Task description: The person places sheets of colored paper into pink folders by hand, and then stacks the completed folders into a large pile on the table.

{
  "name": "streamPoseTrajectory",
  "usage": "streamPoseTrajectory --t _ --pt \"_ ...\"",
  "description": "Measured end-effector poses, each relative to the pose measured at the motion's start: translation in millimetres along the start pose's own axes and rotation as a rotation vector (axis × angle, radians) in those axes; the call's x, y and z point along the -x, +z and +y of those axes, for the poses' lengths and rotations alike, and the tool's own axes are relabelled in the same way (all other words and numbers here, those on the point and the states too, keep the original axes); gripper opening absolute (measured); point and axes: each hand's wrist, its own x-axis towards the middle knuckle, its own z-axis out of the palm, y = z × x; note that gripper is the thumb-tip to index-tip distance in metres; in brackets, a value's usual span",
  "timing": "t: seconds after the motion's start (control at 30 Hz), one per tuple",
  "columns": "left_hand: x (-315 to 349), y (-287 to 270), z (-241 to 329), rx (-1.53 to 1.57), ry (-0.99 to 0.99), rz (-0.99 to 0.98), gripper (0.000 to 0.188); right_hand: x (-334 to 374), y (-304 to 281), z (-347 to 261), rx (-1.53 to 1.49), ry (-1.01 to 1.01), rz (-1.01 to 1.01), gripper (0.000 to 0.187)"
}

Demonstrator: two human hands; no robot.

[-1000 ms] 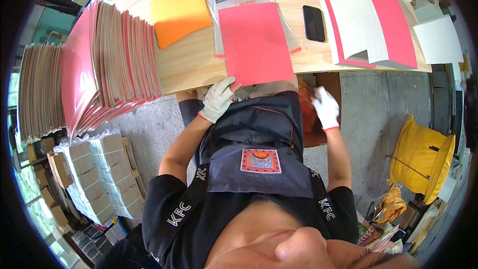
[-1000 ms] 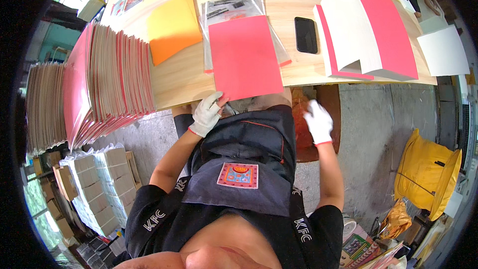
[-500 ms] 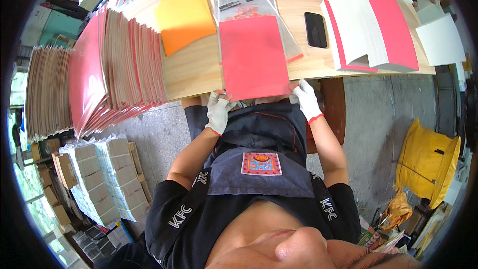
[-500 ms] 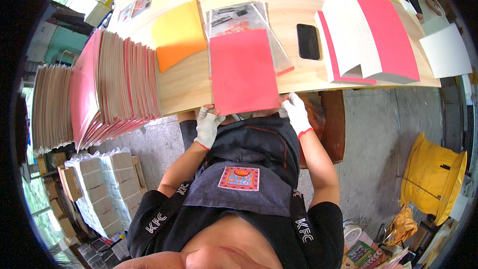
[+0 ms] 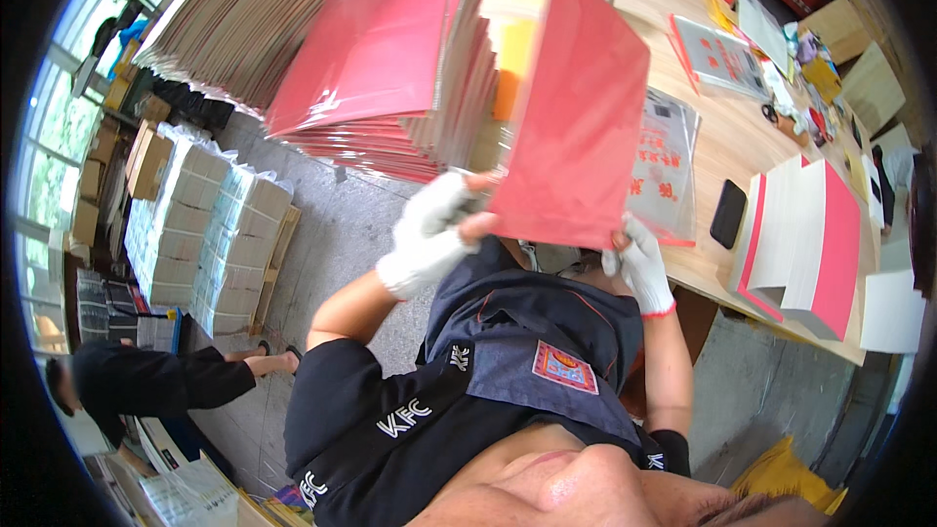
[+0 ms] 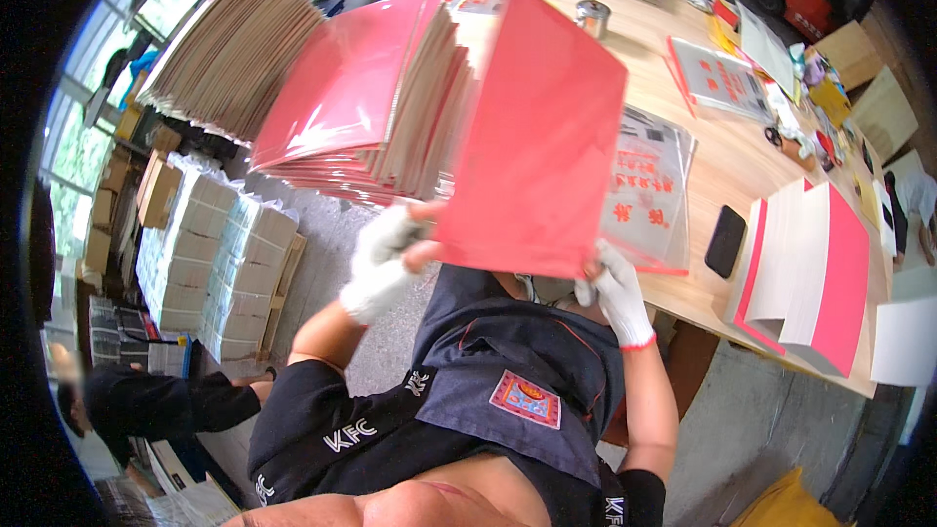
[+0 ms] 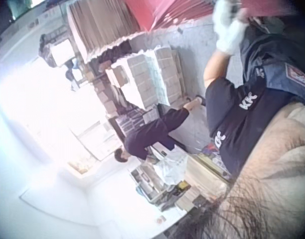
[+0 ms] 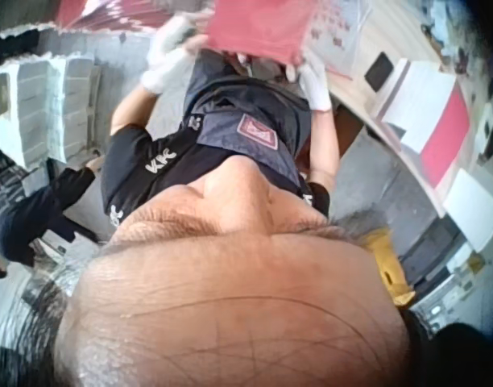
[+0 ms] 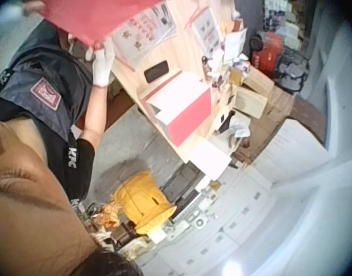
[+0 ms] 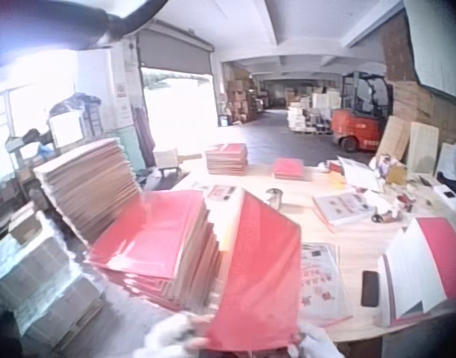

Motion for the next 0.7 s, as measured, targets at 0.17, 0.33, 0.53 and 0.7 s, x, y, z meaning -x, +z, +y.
streamPoseTrajectory --t 0.17,0.33,0.53,0.7 --pt "-19.8 -122.6 3.2 0.013 0.122 0.572 0.035 -89.0 131.1 -86.2 0.214 -0.252 -0.284 0.011" --pt "-19.6 -212.9 -59.4 -0.356 -0.125 0.480 0.043 -122.5 215.4 -106.8 0.249 -0.108 -0.510 0.021" --pt "-23.0 -220.4 -94.0 -0.116 -0.134 0.459 0.058 -144.7 216.9 -126.3 0.931 -0.452 -0.091 0.038" --pt "-33.6 -210.8 -119.8 0.040 0.105 0.452 0.072 -179.1 238.8 -66.0 0.532 -0.983 -0.098 0.046"
